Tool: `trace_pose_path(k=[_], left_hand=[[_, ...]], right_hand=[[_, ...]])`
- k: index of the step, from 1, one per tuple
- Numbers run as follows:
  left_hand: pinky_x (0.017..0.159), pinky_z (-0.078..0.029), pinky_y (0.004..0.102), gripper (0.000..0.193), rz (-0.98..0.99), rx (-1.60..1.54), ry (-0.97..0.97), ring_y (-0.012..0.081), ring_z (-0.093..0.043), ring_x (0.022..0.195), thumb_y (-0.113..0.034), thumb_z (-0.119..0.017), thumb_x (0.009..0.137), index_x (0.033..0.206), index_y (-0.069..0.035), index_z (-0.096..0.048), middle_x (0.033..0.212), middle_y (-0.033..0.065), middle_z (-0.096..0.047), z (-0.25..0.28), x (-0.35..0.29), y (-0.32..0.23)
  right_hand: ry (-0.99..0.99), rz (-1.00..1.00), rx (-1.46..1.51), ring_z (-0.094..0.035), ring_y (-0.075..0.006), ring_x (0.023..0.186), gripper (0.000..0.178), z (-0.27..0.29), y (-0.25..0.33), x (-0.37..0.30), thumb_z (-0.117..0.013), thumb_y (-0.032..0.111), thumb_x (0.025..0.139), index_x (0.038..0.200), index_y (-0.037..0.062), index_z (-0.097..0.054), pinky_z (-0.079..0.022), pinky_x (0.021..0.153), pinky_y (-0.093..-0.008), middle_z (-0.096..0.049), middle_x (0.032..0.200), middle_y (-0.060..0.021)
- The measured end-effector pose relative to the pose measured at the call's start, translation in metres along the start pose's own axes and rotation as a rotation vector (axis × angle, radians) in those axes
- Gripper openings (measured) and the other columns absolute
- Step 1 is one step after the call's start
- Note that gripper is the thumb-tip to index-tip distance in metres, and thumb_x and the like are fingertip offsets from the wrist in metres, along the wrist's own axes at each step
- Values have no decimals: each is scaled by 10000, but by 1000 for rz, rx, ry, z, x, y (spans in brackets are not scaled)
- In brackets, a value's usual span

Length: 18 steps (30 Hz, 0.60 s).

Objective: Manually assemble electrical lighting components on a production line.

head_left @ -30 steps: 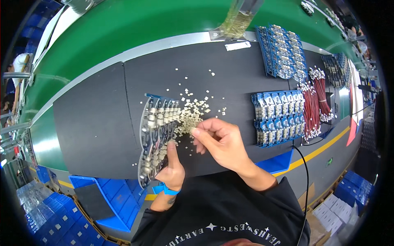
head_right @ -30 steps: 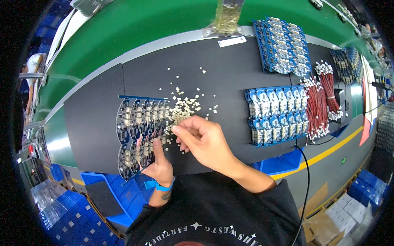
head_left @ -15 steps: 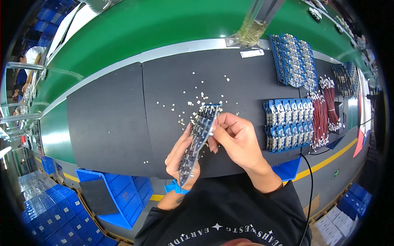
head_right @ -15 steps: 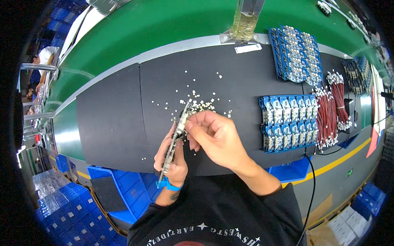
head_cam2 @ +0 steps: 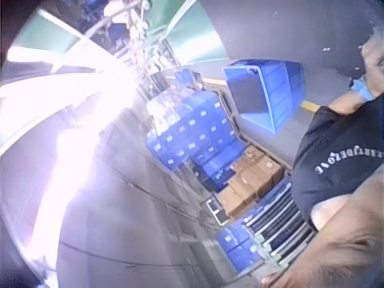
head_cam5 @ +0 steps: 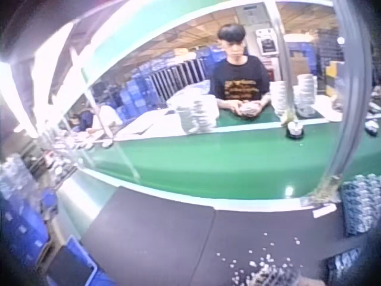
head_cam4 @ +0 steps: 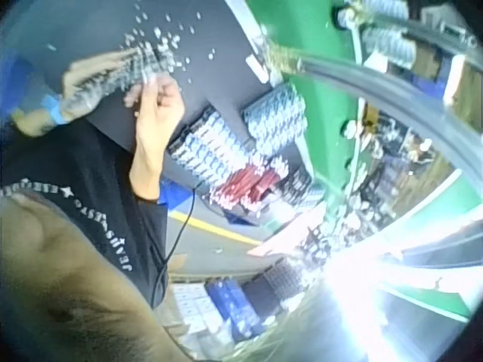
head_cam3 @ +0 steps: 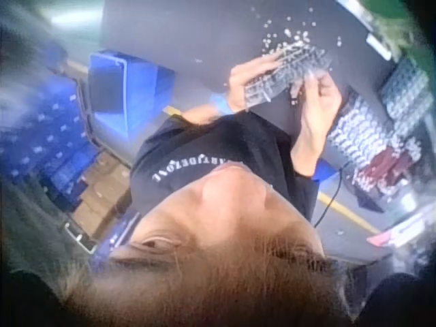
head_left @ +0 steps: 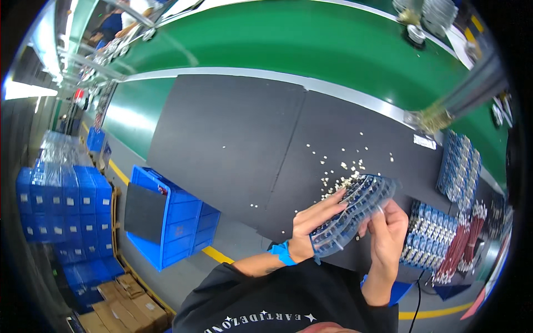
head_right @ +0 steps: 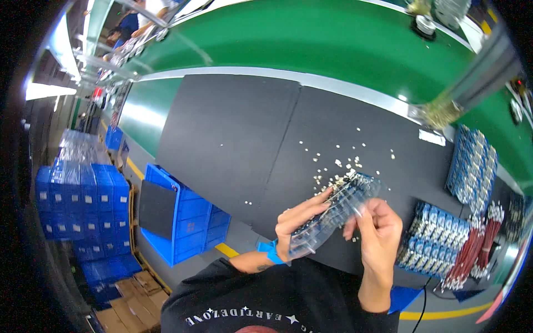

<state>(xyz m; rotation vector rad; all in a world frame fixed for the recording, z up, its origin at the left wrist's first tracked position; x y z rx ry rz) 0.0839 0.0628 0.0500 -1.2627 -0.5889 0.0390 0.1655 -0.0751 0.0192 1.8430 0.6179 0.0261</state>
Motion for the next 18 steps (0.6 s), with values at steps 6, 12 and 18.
trace_pose_path(k=[6, 12, 18], left_hand=[[938, -458, 371, 407, 18, -44, -28, 371, -574, 1115, 97, -601, 716, 1121, 59, -592, 1192, 262, -574, 2, -2, 9], [948, -448, 370, 478, 30, 1, 92, 375, -558, 1140, 19, -571, 652, 1128, 54, -596, 1229, 262, -551, -18, -15, 25], [866, -511, 367, 310, 365, -13, -287, 242, -625, 949, 57, -610, 834, 1135, 53, -535, 1065, 151, -614, 5, -15, 32]], right_hand=[[-101, 111, -225, -551, -104, 547, 113, 14, 4, -1, -545, 55, 918, 939, -49, -583, -444, 501, -214, -606, 684, -72], [-24, 137, -10, -555, -103, 555, 146, -5, 24, 6, -561, 88, 925, 953, -54, -584, -450, 511, -219, -604, 690, -68], [70, -19, 9, -563, -81, 568, 171, -6, 18, 3, -577, 123, 925, 944, -46, -592, -447, 502, -201, -610, 711, -47]])
Point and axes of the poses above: each hand's wrist, its own x-axis towards the middle knuckle, its own z-axis out of the back of the hand, y = z × x, the point moved 9 cm from there along x, towards the middle knuckle
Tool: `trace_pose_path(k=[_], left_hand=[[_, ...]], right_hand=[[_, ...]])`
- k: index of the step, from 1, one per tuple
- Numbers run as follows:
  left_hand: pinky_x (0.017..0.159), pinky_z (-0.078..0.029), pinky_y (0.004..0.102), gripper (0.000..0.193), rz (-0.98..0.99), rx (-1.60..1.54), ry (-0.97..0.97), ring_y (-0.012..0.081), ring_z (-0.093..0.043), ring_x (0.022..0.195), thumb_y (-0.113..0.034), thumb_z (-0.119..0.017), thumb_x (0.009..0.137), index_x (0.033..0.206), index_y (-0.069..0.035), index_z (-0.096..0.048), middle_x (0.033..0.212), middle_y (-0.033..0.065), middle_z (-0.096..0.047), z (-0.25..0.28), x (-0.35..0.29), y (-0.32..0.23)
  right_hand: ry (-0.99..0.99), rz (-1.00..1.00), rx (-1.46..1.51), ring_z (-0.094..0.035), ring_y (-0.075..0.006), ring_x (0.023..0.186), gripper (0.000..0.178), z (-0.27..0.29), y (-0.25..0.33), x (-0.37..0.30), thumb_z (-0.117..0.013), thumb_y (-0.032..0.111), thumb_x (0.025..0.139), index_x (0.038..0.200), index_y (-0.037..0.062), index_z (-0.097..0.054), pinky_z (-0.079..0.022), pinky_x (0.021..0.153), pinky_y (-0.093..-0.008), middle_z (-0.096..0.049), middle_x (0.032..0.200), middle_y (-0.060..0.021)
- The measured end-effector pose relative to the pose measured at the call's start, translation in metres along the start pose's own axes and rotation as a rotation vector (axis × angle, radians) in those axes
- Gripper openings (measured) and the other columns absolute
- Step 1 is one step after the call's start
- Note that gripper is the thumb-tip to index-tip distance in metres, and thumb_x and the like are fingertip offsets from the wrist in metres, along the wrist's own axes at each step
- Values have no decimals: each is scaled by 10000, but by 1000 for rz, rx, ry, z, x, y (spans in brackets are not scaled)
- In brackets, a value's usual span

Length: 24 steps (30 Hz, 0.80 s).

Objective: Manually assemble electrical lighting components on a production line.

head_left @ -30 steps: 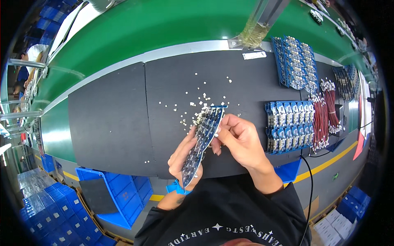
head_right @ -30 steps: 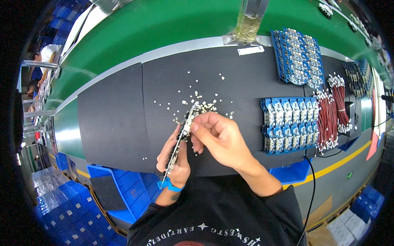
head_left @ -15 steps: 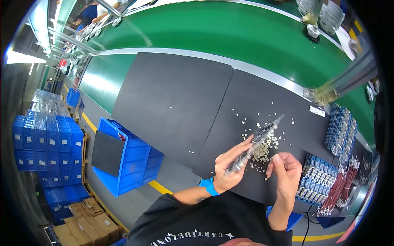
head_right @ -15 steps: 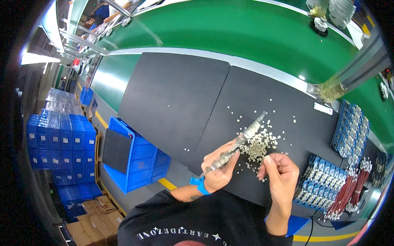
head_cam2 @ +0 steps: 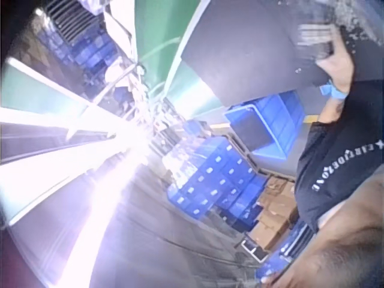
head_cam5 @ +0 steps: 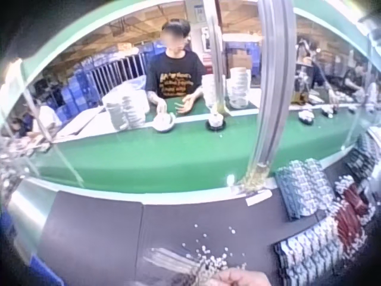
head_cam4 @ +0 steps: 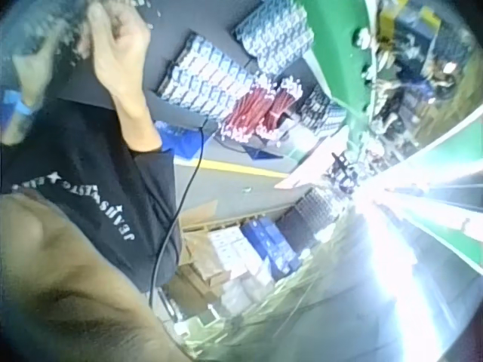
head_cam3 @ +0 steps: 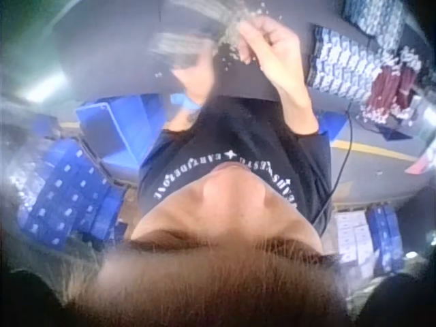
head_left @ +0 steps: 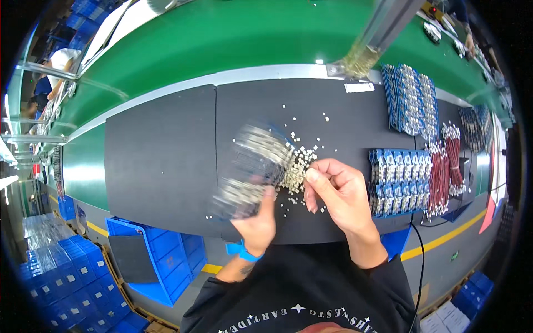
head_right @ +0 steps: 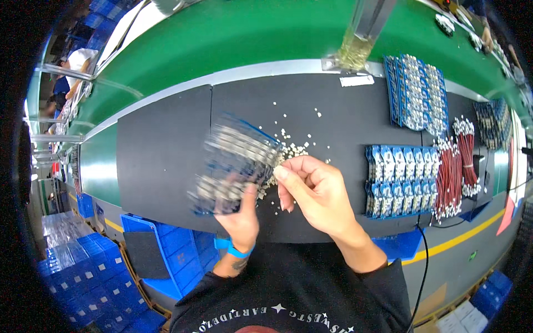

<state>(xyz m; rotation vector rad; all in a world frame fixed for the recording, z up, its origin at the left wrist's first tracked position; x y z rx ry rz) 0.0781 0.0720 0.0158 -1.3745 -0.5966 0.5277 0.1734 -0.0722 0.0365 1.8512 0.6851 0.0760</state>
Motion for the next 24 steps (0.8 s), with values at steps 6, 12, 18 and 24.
trace_pose_path(k=[6, 12, 18, 24], left_hand=[[969, -455, 484, 509, 165, -623, 59, 297, -535, 1102, 124, -515, 850, 1317, 25, -340, 1222, 171, -489, -3, 15, 1], [1054, -326, 471, 714, 206, -580, 292, 324, -437, 1240, 179, -489, 750, 1397, -13, -257, 1350, 193, -410, -13, -4, 10], [1041, -344, 431, 685, 43, -292, 410, 326, -468, 1214, 177, -480, 774, 1389, 35, -215, 1329, 210, -431, -16, -11, 4], [1011, -368, 385, 536, -164, 157, 457, 317, -509, 1168, 132, -459, 828, 1335, 82, -291, 1272, 250, -487, -23, -22, 1]], right_hand=[[-136, 14, -355, -579, -69, 609, 149, 24, -42, -3, -677, 97, 850, 926, -12, -610, -466, 546, -202, -628, 735, -33], [-93, 64, -182, -569, -58, 726, 215, 2, -62, -6, -659, -2, 838, 1012, 3, -534, -474, 625, -198, -610, 839, -31], [-33, -32, -202, -553, -63, 725, 215, 2, -63, -3, -618, -14, 861, 1034, 1, -492, -461, 618, -209, -587, 823, -34], [-16, -23, -244, -543, -64, 748, 215, 6, -61, -3, -597, -20, 871, 1049, 0, -478, -447, 638, -206, -585, 842, -34]])
Point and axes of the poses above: each hand's wrist, its own x-axis towards the middle knuckle, its own z-axis out of the back of the hand, y = z × x, the point moved 9 cm from there along x, towards the middle knuckle
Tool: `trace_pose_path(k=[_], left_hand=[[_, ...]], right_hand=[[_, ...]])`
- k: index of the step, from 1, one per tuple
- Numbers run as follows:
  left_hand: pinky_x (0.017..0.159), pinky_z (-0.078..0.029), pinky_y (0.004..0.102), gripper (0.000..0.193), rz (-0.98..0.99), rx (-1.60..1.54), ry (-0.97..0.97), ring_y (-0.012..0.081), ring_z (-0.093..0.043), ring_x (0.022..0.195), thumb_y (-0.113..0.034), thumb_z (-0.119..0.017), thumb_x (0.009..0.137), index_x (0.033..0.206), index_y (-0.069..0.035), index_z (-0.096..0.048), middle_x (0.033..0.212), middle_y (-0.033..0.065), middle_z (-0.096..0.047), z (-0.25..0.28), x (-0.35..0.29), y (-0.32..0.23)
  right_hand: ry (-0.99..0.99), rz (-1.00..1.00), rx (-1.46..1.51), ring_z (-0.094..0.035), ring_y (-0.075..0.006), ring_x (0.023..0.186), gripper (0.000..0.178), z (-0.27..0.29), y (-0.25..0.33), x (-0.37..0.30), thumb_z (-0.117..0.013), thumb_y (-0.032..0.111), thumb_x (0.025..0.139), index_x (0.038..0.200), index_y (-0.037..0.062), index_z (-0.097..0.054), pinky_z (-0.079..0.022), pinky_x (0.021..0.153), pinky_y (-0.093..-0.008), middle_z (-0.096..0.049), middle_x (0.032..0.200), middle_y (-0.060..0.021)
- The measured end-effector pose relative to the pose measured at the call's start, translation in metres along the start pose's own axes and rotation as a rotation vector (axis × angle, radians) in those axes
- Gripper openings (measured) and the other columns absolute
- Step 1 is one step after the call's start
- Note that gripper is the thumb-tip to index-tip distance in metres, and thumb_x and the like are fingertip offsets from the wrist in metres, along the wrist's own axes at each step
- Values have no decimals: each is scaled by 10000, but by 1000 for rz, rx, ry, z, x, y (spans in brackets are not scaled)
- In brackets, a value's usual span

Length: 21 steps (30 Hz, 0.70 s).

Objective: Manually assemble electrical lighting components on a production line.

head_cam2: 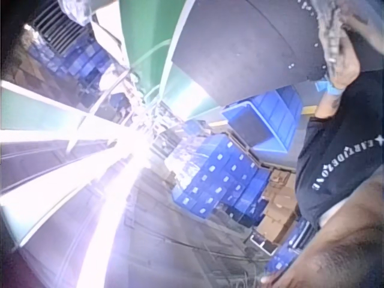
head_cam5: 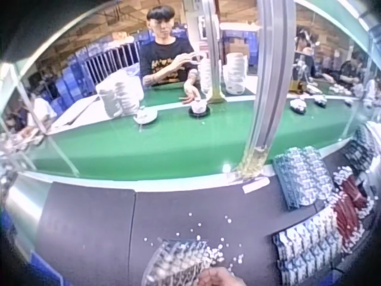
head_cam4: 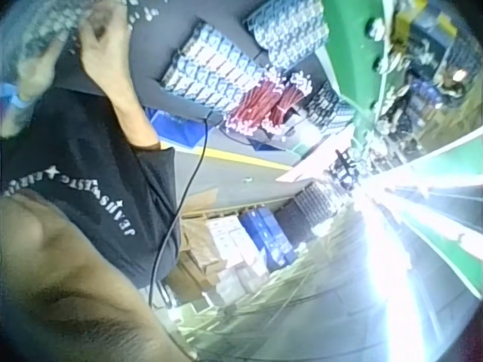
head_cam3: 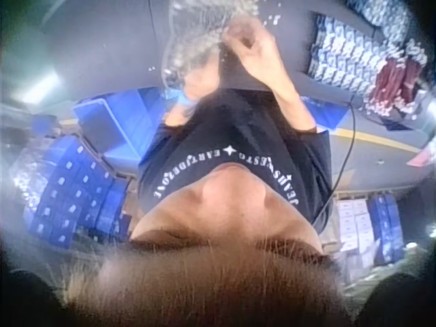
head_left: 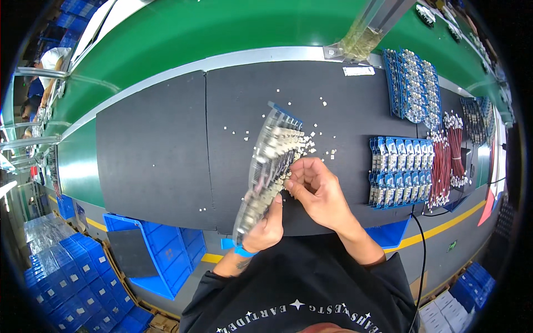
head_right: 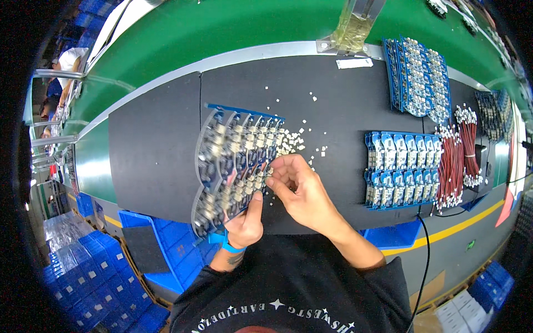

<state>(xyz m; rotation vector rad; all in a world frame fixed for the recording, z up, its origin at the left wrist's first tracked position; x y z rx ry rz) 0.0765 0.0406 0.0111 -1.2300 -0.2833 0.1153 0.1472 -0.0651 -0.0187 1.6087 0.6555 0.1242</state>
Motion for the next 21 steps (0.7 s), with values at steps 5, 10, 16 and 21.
trace_pose_path(k=[5, 10, 16, 21], left_hand=[[1039, -332, 451, 400, -95, 15, 9, 429, -444, 1227, 117, -452, 855, 1252, 87, -423, 1299, 314, -448, -7, 0, -3], [1043, -325, 428, 453, -137, -56, -148, 390, -405, 1265, 145, -422, 847, 1288, 51, -373, 1322, 301, -426, 6, 12, -16], [1041, -333, 380, 616, 72, -165, -128, 301, -460, 1223, 173, -439, 803, 1369, 59, -223, 1322, 234, -437, 9, -1, 11], [1010, -356, 340, 518, -229, 526, 69, 242, -507, 1146, 117, -505, 846, 1328, 93, -317, 1261, 195, -509, -8, 1, -19]], right_hand=[[-4, 22, -88, -551, -66, 779, 222, 4, 0, -3, -595, -23, 870, 1054, -3, -474, -454, 664, -209, -590, 853, -35], [-44, 61, -174, -582, -115, 705, 256, 11, 9, -8, -637, 10, 839, 1047, -13, -489, -462, 599, -258, -608, 812, -87], [-80, 240, -285, -578, -108, 657, 150, 6, 32, -5, -670, 41, 823, 922, -36, -589, -459, 570, -255, -621, 783, -84], [-24, 70, -126, -560, -88, 615, 138, -6, 15, -1, -673, 83, 836, 872, -41, -625, -448, 544, -245, -639, 740, -84]])
Point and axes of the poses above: each hand's wrist, its own x-axis towards the middle knuckle, its own z-axis out of the back of the hand, y = z × x, the point moved 9 cm from there along x, towards the middle knuckle
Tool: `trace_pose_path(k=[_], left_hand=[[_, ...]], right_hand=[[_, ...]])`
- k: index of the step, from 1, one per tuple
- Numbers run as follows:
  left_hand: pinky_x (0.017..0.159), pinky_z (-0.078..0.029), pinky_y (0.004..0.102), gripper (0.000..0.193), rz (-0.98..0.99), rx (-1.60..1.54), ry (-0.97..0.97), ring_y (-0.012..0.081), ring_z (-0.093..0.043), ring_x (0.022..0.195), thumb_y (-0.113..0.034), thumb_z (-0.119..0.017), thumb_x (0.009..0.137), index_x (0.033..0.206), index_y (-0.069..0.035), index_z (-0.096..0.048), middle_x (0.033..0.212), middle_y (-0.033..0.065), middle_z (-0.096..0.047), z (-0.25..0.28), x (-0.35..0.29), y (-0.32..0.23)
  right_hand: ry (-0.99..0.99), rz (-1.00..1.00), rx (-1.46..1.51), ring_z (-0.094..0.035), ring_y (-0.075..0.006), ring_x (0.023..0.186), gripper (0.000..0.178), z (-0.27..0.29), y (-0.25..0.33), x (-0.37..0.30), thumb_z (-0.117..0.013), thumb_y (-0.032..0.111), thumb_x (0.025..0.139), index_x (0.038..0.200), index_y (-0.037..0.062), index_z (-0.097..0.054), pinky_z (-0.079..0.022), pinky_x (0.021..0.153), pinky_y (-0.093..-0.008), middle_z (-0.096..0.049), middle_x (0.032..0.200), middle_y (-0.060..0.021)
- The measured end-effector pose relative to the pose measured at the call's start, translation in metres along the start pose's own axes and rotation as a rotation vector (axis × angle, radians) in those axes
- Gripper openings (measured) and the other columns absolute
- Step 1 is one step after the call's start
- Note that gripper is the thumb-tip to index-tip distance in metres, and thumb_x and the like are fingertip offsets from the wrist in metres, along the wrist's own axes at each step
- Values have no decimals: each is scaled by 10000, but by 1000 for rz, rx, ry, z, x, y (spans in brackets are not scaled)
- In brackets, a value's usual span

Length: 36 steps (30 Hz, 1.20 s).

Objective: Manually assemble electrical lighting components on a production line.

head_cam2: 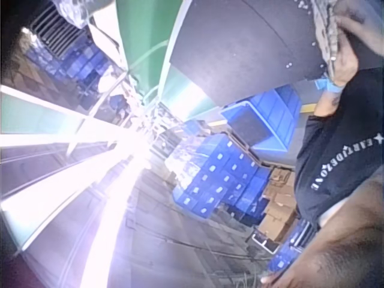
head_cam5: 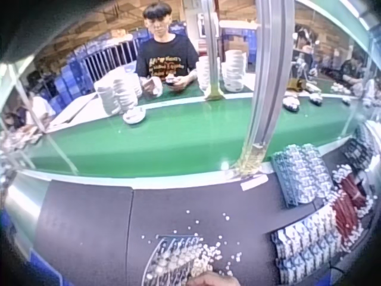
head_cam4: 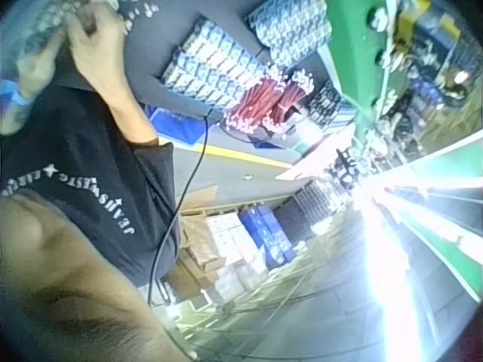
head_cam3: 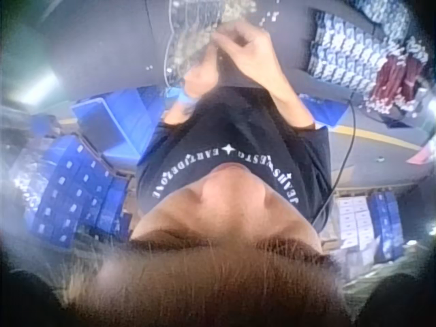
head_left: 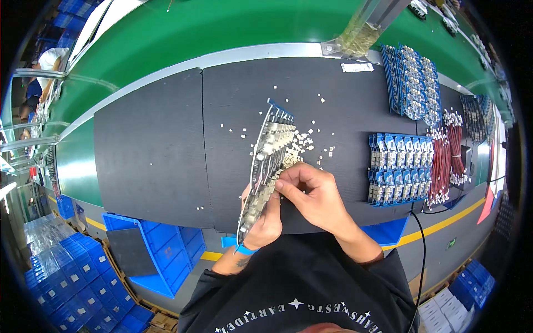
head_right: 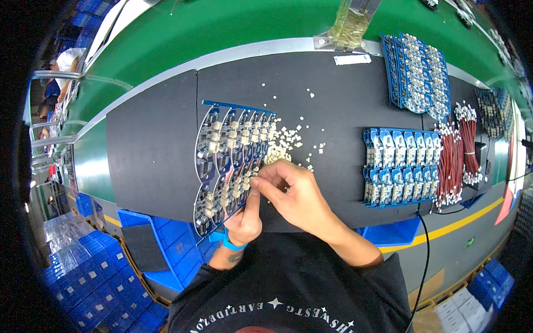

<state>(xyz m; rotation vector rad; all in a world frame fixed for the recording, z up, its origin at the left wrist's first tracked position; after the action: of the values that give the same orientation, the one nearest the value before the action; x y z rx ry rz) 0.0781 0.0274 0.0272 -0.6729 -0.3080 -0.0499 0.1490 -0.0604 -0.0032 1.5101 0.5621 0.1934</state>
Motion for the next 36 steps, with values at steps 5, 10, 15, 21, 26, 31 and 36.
trace_pose_path(k=[5, 10, 15, 21, 26, 31, 36], left_hand=[[1002, -367, 333, 524, 173, -391, -268, 249, -505, 1150, 136, -490, 844, 1334, 90, -313, 1265, 195, -500, 6, -4, 26], [1017, -352, 333, 544, 176, -343, -93, 246, -482, 1183, 159, -452, 839, 1352, 75, -291, 1299, 199, -468, 0, 4, 23], [963, -419, 362, 421, 162, -404, -139, 356, -510, 1160, 138, -535, 813, 1225, 128, -447, 1297, 278, -455, -6, -5, 26], [986, -397, 422, 263, 319, -432, -237, 408, -493, 1163, 87, -535, 814, 1070, 144, -553, 1235, 282, -505, -3, -2, 33], [988, -394, 396, 365, 344, -635, -159, 367, -493, 1173, 96, -491, 846, 1209, 121, -462, 1252, 248, -495, -20, -10, 43], [1021, -358, 419, 447, 160, -634, -171, 363, -451, 1234, 113, -436, 857, 1296, 57, -373, 1346, 265, -420, -3, 10, 22], [982, -400, 378, 409, 286, -579, -192, 357, -522, 1143, 138, -498, 815, 1222, 96, -474, 1249, 273, -505, -6, 4, 31]], right_hand=[[20, -146, -7, -547, -75, 612, 147, 5, -17, -3, -679, 94, 836, 875, -38, -627, -440, 530, -238, -642, 752, -76], [-37, 33, -48, -530, -49, 612, 137, 9, -1, -1, -675, 98, 847, 880, -27, -629, -430, 527, -221, -636, 756, -42], [57, -55, 187, -524, -35, 612, 130, -9, -1, 3, -668, 105, 856, 869, -18, -629, -427, 528, -208, -620, 737, -26], [45, -141, 17, -525, -37, 618, 122, 10, -9, -5, -659, 96, 860, 878, -20, -627, -432, 545, -203, -621, 714, -25], [38, 84, 187, -575, -50, 678, 118, 0, 22, -3, -666, 71, 853, 912, -23, -626, -467, 603, -204, -638, 789, -31], [118, -101, 342, -567, -46, 673, 125, -13, 20, -1, -636, 69, 879, 930, -43, -612, -461, 597, -192, -630, 793, -24], [110, -162, 180, -547, -43, 633, 126, 7, 3, -6, -648, 77, 871, 910, -38, -615, -450, 561, -194, -638, 792, -34]])
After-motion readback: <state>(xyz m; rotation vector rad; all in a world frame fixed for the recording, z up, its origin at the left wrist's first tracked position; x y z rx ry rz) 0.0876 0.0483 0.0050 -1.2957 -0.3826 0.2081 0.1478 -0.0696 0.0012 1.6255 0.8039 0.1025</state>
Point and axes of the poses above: each hand's wrist, its own x-axis towards the middle knuckle, its own z-axis out of the back of the hand, y = z × x, the point moved 9 cm from there along x, towards the middle knuckle
